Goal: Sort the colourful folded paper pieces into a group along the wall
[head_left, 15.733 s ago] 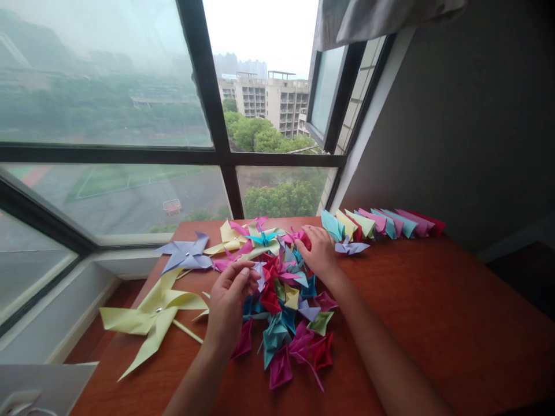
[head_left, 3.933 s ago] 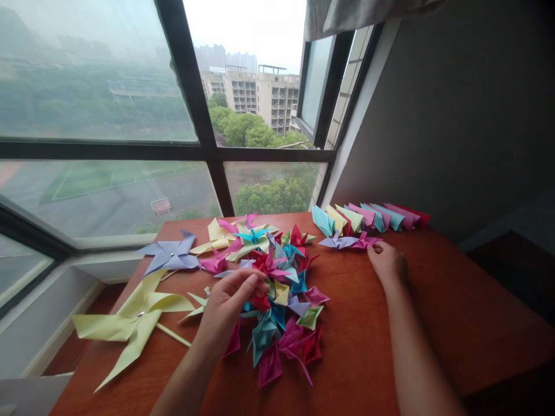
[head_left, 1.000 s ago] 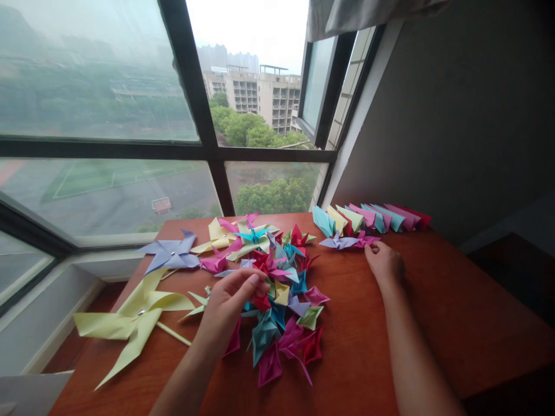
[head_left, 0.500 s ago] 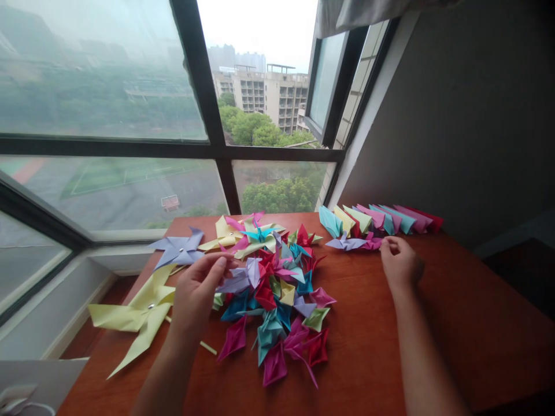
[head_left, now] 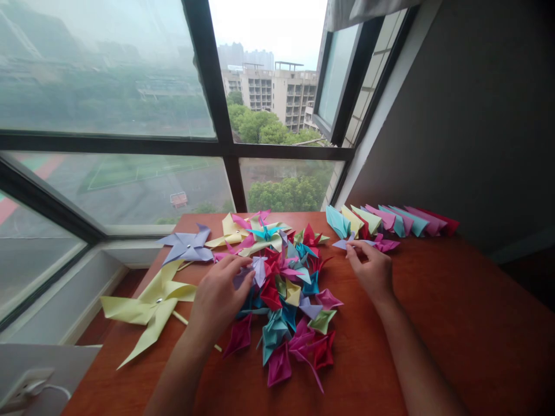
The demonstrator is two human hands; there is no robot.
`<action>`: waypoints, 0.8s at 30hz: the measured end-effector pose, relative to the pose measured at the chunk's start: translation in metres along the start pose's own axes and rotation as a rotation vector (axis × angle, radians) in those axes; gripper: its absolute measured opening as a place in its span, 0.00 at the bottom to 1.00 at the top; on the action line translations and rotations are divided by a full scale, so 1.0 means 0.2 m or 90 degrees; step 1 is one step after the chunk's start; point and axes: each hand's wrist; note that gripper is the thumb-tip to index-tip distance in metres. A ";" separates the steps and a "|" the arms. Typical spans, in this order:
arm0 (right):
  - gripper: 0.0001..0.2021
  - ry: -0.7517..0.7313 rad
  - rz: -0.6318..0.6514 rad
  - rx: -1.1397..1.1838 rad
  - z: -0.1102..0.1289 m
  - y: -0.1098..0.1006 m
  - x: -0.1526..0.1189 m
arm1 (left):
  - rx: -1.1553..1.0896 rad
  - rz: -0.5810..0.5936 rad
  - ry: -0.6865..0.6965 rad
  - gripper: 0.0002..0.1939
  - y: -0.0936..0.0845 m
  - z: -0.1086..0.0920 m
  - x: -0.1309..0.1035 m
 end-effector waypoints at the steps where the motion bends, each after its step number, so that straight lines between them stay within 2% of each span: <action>1: 0.14 0.000 0.005 0.003 0.00 0.00 0.00 | 0.001 0.005 0.000 0.10 0.00 0.00 0.00; 7: 0.14 0.008 0.012 0.015 0.01 0.01 -0.01 | -0.054 0.022 0.035 0.15 -0.01 0.01 0.00; 11: 0.14 0.006 0.027 0.022 0.03 0.02 -0.01 | -0.129 -0.038 0.012 0.17 -0.03 0.02 0.00; 15: 0.13 0.027 0.036 0.056 0.04 0.04 -0.02 | -0.306 -0.122 -0.062 0.13 -0.06 0.00 -0.01; 18: 0.13 0.084 0.045 0.166 0.08 0.06 -0.03 | -0.486 -0.148 -0.103 0.10 -0.08 -0.02 -0.02; 21: 0.13 0.165 0.120 0.342 0.20 0.09 -0.04 | -0.639 -0.157 -0.120 0.11 -0.07 -0.05 -0.03; 24: 0.13 0.201 0.267 0.463 0.36 0.14 -0.04 | -0.795 -0.102 -0.157 0.12 -0.05 -0.10 -0.04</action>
Point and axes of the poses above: each hand's wrist, its own x-axis towards the middle knuckle, its own y-axis out of the palm, z = x × y, and after that the axes turned 13 degrees about x, right-handed
